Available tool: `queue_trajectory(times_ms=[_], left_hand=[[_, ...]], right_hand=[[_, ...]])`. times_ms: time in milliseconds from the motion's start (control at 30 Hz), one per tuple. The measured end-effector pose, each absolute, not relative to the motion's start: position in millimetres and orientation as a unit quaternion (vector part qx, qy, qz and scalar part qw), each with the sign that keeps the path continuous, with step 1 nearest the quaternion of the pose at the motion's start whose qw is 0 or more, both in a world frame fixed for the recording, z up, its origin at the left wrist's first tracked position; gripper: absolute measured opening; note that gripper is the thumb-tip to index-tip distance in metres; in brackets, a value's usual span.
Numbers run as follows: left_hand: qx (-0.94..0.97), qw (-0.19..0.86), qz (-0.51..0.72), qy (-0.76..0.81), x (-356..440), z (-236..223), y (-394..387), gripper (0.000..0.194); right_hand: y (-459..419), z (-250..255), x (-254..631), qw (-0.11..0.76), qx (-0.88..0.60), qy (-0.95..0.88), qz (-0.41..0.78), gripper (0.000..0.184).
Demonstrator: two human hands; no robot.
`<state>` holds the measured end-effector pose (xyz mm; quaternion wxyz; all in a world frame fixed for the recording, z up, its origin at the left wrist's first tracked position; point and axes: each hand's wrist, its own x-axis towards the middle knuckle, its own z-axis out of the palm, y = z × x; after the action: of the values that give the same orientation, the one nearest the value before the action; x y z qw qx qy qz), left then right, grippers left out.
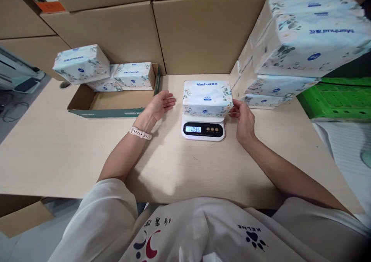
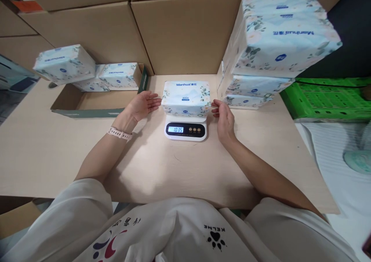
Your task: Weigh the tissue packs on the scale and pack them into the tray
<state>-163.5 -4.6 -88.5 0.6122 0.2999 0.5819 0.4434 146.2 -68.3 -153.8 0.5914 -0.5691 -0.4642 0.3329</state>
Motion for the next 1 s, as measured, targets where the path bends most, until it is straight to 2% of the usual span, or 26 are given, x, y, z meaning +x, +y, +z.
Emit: queue_trajectory(times_ms=[267, 467, 567, 633, 733, 833, 900, 1000], left_hand=[[0.383, 0.546, 0.443, 0.599, -154, -61, -22, 0.012], [0.473, 0.574, 0.38, 0.55, -142, -46, -40, 0.034], [0.498, 0.574, 0.398, 0.514, -137, -36, -54, 0.039], [0.514, 0.566, 0.427, 0.482, -133, -23, -65, 0.037], [0.539, 0.557, 0.471, 0.421, -117, 6, -75, 0.033], [0.55, 0.555, 0.499, 0.374, -89, 41, -61, 0.025], [0.532, 0.562, 0.508, 0.379, -64, 62, -35, 0.022], [0.495, 0.59, 0.476, 0.425, -19, 85, 19, 0.036]], right_hand=[[-81, -141, 142, 0.565, -0.573, -0.538, 0.252, 0.064], [-85, -138, 131, 0.487, -0.583, -0.608, 0.231, 0.071], [-90, -134, 126, 0.503, -0.537, -0.647, 0.202, 0.064], [-92, -123, 126, 0.539, -0.483, -0.677, 0.135, 0.061], [-89, -91, 131, 0.589, -0.419, -0.691, -0.01, 0.067], [-82, -40, 148, 0.614, -0.441, -0.645, -0.11, 0.065], [-72, -2, 169, 0.62, -0.47, -0.613, -0.138, 0.056], [-46, 43, 213, 0.604, -0.502, -0.603, -0.138, 0.048]])
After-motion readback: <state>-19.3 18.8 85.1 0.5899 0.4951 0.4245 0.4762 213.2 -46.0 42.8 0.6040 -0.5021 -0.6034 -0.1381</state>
